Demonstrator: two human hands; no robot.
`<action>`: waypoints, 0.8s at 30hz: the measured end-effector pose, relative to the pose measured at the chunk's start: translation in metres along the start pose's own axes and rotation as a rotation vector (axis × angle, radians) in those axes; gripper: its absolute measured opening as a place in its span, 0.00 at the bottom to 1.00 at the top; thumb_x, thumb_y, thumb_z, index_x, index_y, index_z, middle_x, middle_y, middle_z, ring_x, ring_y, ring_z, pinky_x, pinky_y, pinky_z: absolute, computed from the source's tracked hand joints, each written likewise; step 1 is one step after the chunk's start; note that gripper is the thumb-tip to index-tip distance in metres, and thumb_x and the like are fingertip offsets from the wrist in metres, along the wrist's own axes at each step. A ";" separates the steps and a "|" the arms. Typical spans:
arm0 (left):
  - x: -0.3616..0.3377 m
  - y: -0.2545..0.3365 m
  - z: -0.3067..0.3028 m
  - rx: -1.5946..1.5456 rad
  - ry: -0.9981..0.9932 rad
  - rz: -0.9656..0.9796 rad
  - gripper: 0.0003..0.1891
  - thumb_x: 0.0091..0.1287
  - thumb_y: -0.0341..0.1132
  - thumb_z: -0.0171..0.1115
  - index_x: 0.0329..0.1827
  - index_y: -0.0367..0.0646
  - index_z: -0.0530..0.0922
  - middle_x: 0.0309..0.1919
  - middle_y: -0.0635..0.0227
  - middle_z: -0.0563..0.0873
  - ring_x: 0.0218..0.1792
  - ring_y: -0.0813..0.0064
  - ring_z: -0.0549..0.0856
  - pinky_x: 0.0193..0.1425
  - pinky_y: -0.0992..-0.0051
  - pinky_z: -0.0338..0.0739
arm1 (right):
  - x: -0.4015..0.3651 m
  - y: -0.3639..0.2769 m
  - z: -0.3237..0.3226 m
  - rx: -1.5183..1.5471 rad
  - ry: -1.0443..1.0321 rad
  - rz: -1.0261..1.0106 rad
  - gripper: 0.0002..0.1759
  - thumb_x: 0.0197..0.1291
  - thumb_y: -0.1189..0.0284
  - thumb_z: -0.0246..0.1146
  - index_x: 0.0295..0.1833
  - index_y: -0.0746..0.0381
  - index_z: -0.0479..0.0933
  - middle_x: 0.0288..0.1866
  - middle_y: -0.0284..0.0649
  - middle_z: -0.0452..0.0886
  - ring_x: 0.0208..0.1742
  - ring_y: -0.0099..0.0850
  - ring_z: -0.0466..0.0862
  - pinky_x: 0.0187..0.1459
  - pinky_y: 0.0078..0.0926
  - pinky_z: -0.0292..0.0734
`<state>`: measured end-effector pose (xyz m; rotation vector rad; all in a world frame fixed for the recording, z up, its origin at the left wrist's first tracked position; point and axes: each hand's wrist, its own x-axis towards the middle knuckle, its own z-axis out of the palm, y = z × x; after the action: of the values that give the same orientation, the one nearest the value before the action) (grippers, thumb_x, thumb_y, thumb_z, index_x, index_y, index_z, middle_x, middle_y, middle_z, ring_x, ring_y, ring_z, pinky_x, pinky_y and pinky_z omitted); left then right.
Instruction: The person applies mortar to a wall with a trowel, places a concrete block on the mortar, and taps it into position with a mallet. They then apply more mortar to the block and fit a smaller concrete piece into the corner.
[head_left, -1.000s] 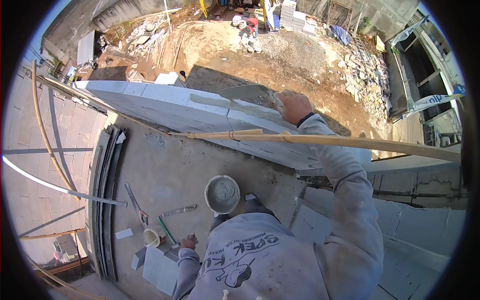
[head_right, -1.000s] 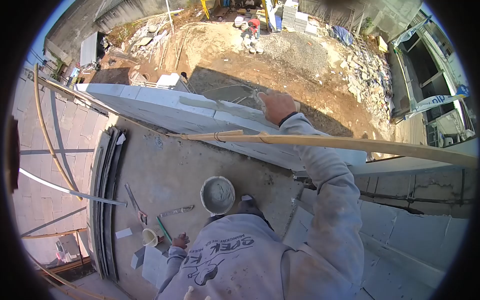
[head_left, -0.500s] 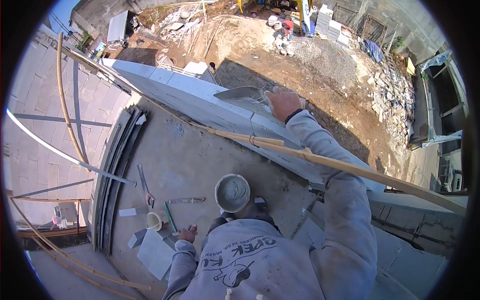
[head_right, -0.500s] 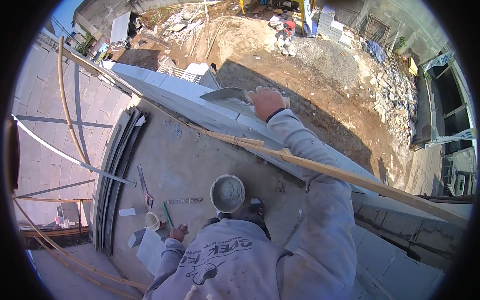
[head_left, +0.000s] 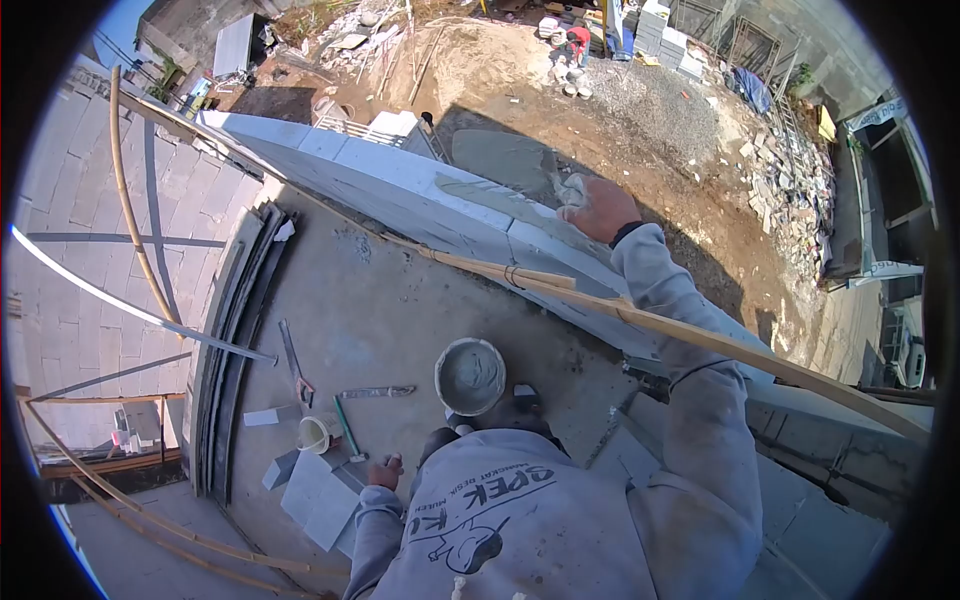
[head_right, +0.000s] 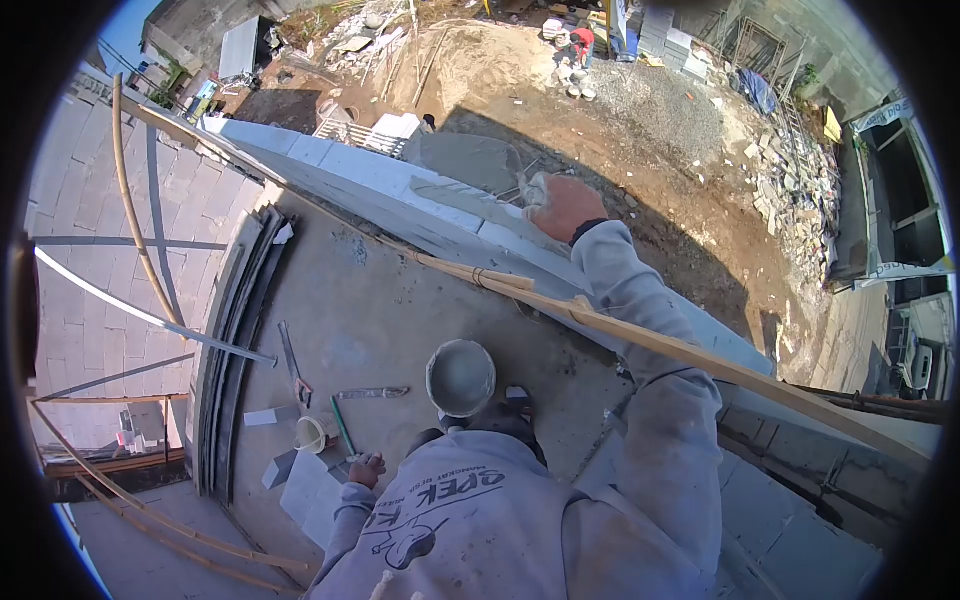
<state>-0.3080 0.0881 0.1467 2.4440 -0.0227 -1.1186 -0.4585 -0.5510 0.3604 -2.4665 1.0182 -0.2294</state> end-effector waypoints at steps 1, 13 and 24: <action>0.001 0.000 0.001 -0.016 -0.021 -0.016 0.21 0.64 0.49 0.56 0.43 0.37 0.78 0.32 0.66 0.84 0.30 0.76 0.83 0.29 0.77 0.72 | -0.008 0.009 -0.007 0.150 -0.085 0.036 0.22 0.46 0.60 0.64 0.45 0.62 0.76 0.43 0.48 0.80 0.51 0.43 0.78 0.50 0.38 0.73; 0.079 0.043 0.024 0.173 -0.216 0.129 0.22 0.63 0.48 0.56 0.41 0.34 0.81 0.30 0.61 0.85 0.32 0.71 0.84 0.37 0.72 0.76 | -0.170 0.114 -0.064 0.219 -0.071 0.467 0.16 0.50 0.64 0.65 0.36 0.65 0.73 0.25 0.37 0.76 0.20 0.23 0.75 0.22 0.20 0.70; 0.144 0.098 0.059 0.287 -0.172 0.343 0.25 0.62 0.56 0.51 0.42 0.41 0.82 0.33 0.54 0.85 0.39 0.58 0.84 0.47 0.65 0.73 | -0.273 0.055 -0.018 1.237 0.211 0.835 0.18 0.59 0.57 0.60 0.36 0.62 0.70 0.23 0.37 0.74 0.17 0.26 0.75 0.17 0.24 0.72</action>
<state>-0.2375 -0.0515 0.0501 2.4467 -0.6722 -1.2275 -0.6930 -0.3994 0.3554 -0.8499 1.3194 -0.6031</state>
